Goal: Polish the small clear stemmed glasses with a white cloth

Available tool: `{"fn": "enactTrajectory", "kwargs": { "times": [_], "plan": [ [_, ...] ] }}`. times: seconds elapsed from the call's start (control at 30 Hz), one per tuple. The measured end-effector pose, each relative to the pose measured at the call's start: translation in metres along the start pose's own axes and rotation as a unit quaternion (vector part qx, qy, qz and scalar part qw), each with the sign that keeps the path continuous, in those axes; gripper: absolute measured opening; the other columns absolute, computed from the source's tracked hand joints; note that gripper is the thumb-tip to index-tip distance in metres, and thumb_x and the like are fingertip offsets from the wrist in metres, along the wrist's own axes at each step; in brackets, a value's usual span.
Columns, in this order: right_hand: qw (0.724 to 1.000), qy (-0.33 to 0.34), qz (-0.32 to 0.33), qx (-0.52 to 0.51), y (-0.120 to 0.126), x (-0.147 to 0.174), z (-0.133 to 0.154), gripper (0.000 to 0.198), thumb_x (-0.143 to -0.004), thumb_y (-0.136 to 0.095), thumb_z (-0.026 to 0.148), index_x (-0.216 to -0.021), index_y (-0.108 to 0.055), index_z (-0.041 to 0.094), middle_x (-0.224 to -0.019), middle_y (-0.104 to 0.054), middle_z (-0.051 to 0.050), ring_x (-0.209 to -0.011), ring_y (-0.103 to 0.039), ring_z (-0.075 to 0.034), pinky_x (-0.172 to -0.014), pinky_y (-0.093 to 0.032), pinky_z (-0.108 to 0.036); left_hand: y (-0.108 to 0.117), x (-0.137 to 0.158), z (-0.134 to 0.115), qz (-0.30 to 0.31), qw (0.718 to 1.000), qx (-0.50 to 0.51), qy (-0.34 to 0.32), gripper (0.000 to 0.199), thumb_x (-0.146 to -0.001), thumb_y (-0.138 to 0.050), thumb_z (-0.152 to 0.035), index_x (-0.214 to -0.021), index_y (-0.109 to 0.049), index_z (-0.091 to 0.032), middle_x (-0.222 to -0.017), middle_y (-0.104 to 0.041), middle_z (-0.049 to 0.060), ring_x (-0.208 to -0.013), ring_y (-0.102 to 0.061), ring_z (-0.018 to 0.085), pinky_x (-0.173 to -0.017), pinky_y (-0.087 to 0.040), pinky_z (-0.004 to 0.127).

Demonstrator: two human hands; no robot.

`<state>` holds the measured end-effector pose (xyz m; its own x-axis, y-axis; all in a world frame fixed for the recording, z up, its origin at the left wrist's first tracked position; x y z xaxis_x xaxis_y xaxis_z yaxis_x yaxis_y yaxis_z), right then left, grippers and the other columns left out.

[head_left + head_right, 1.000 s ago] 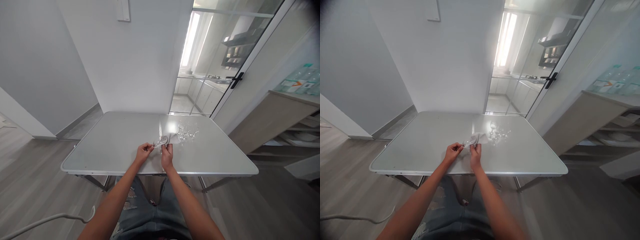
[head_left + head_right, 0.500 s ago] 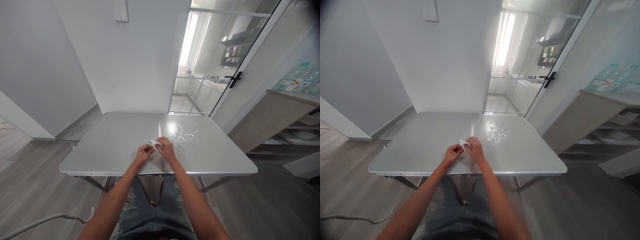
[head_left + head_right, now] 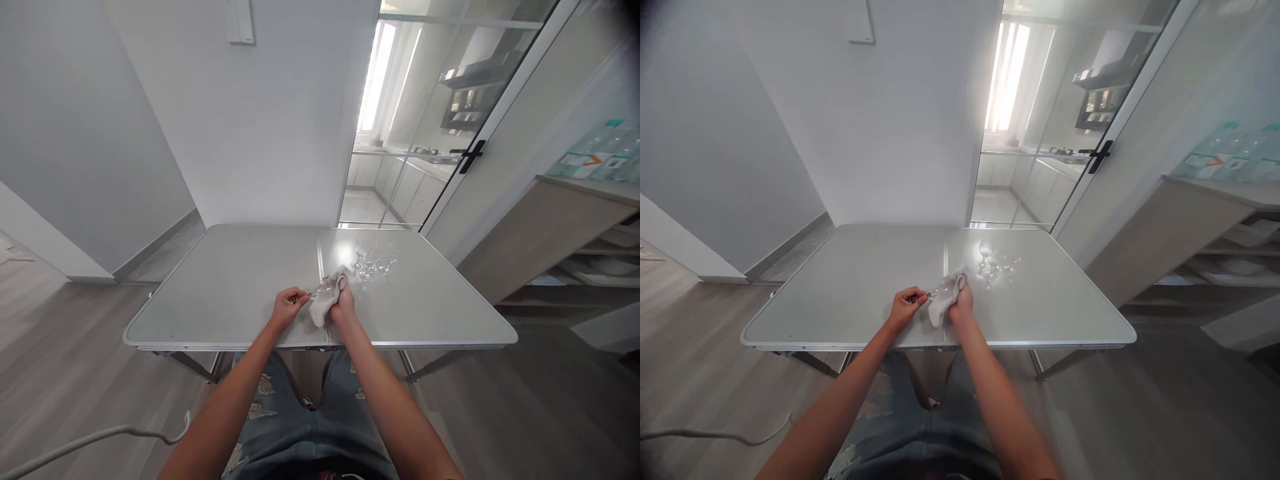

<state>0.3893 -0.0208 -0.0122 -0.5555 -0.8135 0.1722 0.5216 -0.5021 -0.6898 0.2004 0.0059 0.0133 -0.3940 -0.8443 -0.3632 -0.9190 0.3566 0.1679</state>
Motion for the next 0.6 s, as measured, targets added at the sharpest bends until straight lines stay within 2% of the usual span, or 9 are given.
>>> {"fn": "enactTrajectory", "kwargs": {
  "times": [0.07,0.13,0.2,0.27,0.37,0.47,0.6],
  "plan": [
    [0.992,0.054,-0.106,-0.033,0.019,-0.002,0.002,0.030,-0.086,-0.062,0.052,-0.089,-0.062,0.022,-0.076,-0.071,0.001,-0.071,-0.069,-0.016,-0.069,-0.059,-0.028,0.001,0.000,-0.001,-0.013,1.000,-0.001,0.002,0.032,-0.082,-0.075,-0.049,-0.080,-0.077,-0.017,-0.072,-0.067,0.003,-0.063,-0.049,0.013,-0.061,-0.036,0.026],
    [0.984,0.092,-0.149,-0.037,0.027,0.002,0.006,0.031,-0.087,-0.060,0.054,-0.096,-0.062,0.024,-0.084,-0.072,0.003,-0.077,-0.070,-0.014,-0.074,-0.058,-0.027,0.002,0.000,-0.001,-0.020,1.000,-0.002,0.004,0.033,-0.082,-0.074,-0.050,-0.080,-0.076,-0.017,-0.071,-0.066,0.003,-0.063,-0.049,0.013,-0.061,-0.037,0.026],
    [0.992,0.089,-0.086,-0.018,0.018,0.009,0.007,0.036,-0.088,-0.057,0.058,-0.099,-0.063,0.024,-0.091,-0.074,0.000,-0.085,-0.071,-0.015,-0.081,-0.059,-0.030,0.002,0.000,-0.001,-0.028,1.000,-0.001,0.005,0.033,-0.082,-0.074,-0.050,-0.079,-0.076,-0.017,-0.071,-0.066,0.003,-0.063,-0.050,0.013,-0.061,-0.037,0.026],
    [0.998,0.051,0.033,-0.003,-0.002,0.023,0.004,0.042,-0.088,-0.055,0.061,-0.101,-0.066,0.023,-0.099,-0.075,-0.004,-0.095,-0.071,-0.019,-0.088,-0.059,-0.036,0.002,0.000,0.001,-0.034,0.999,0.002,0.008,0.034,-0.082,-0.073,-0.050,-0.079,-0.075,-0.017,-0.071,-0.066,0.003,-0.064,-0.050,0.013,-0.061,-0.038,0.026],
    [0.987,-0.013,0.158,-0.009,-0.031,0.051,-0.004,0.047,-0.089,-0.052,0.062,-0.105,-0.070,0.022,-0.108,-0.075,-0.008,-0.106,-0.070,-0.025,-0.093,-0.057,-0.044,0.001,0.001,0.001,-0.036,0.999,0.009,0.012,0.034,-0.082,-0.073,-0.051,-0.082,-0.073,-0.017,-0.074,-0.067,0.003,-0.066,-0.053,0.014,-0.062,-0.040,0.026],
    [0.979,-0.047,0.200,-0.008,-0.048,0.072,-0.014,0.050,-0.089,-0.050,0.063,-0.106,-0.071,0.020,-0.110,-0.074,-0.010,-0.112,-0.068,-0.029,-0.096,-0.056,-0.048,0.002,0.001,0.001,-0.043,0.999,0.022,0.012,0.034,-0.083,-0.072,-0.051,-0.082,-0.068,-0.017,-0.074,-0.065,0.002,-0.068,-0.053,0.014,-0.064,-0.041,0.026],
    [0.986,-0.026,0.162,0.002,-0.051,0.087,-0.030,0.044,-0.089,-0.058,0.060,-0.109,-0.067,0.022,-0.113,-0.074,-0.008,-0.114,-0.067,-0.025,-0.097,-0.057,-0.043,0.003,0.001,0.000,-0.050,0.998,0.031,0.007,0.036,-0.085,-0.070,-0.051,-0.077,-0.059,-0.018,-0.070,-0.056,-0.002,-0.066,-0.049,0.012,-0.064,-0.039,0.024]
  ]
}}
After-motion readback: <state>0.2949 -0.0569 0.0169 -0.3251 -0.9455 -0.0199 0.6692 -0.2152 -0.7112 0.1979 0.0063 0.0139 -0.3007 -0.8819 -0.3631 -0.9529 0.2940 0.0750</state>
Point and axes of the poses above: each hand's wrist, its own x-axis away from the middle knuckle, its own y-axis out of the back of the hand, z = x × y, the point moved 5 cm from there along -x, towards the middle knuckle
